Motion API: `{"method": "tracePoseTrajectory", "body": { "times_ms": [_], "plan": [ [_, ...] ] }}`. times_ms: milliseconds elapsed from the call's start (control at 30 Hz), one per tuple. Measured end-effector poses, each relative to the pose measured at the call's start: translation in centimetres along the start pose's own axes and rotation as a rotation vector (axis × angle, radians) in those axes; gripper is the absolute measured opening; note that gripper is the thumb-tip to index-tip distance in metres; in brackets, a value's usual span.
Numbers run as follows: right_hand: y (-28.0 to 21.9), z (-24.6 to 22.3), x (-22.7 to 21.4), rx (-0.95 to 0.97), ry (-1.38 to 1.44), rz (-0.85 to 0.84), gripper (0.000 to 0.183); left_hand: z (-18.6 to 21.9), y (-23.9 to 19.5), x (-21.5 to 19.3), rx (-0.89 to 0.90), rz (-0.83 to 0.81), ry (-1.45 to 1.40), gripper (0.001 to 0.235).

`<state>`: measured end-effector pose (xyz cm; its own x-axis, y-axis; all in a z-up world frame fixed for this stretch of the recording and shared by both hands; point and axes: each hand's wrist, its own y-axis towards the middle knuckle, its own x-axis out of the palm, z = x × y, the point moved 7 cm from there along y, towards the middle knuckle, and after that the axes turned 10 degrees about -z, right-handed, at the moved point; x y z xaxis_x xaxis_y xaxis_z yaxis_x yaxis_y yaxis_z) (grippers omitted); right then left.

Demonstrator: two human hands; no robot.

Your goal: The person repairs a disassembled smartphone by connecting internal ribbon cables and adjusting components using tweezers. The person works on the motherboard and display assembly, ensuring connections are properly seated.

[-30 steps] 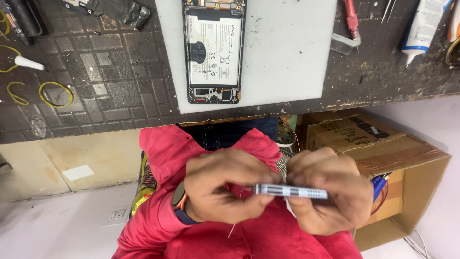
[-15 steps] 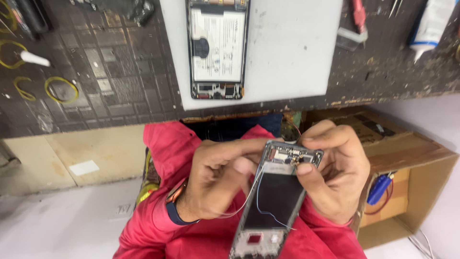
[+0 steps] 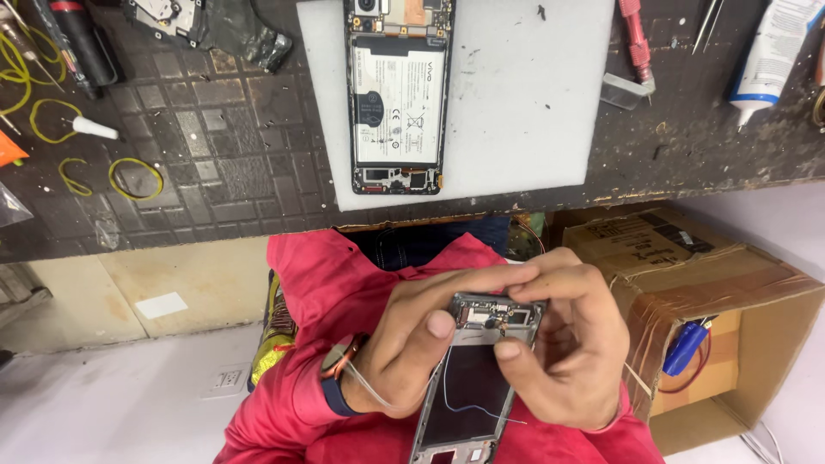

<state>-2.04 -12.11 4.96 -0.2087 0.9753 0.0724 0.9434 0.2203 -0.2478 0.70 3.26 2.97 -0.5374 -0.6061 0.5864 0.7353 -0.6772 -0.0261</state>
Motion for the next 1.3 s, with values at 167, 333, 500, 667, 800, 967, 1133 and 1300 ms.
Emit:
{"method": "tracePoseTrajectory", "body": {
  "times_ms": [167, 333, 500, 667, 800, 967, 1133, 1300],
  "plan": [
    [-0.1, -0.7, 0.5, -0.121, -0.111, 0.061, 0.039, 0.0, -0.3, 0.4, 0.022, 0.008, -0.054, 0.071],
    [0.3, -1.5, 0.8, -0.172, -0.176, 0.063, 0.043, 0.3, -0.5, 0.7, 0.032, 0.001, -0.022, 0.072],
    [0.7, -2.8, 0.7, -0.18, -0.338, 0.082, 0.042, 0.6, -0.6, 0.8, 0.016, -0.029, 0.029, 0.072],
    [0.7, -3.3, 1.0, -0.216, -0.367, 0.08, 0.041, 0.7, -0.7, 1.0, 0.017, -0.03, 0.078, 0.07],
    [0.3, -3.2, 1.2, -0.225, -0.353, 0.095, 0.041, 0.9, -0.8, 1.1, 0.014, -0.032, 0.094, 0.07],
    [-0.2, -3.0, 1.3, -0.232, -0.318, 0.099, 0.039, 1.2, -0.9, 1.2, 0.01, -0.044, 0.08, 0.069],
    [-0.4, -3.0, 1.4, -0.211, -0.31, 0.082, 0.039, 1.8, -0.7, 1.3, 0.028, -0.043, 0.073, 0.068],
    [-0.7, -3.1, 1.5, -0.194, -0.302, 0.092, 0.038, 2.3, -0.4, 1.1, 0.047, -0.046, 0.092, 0.067]
  ]
}}
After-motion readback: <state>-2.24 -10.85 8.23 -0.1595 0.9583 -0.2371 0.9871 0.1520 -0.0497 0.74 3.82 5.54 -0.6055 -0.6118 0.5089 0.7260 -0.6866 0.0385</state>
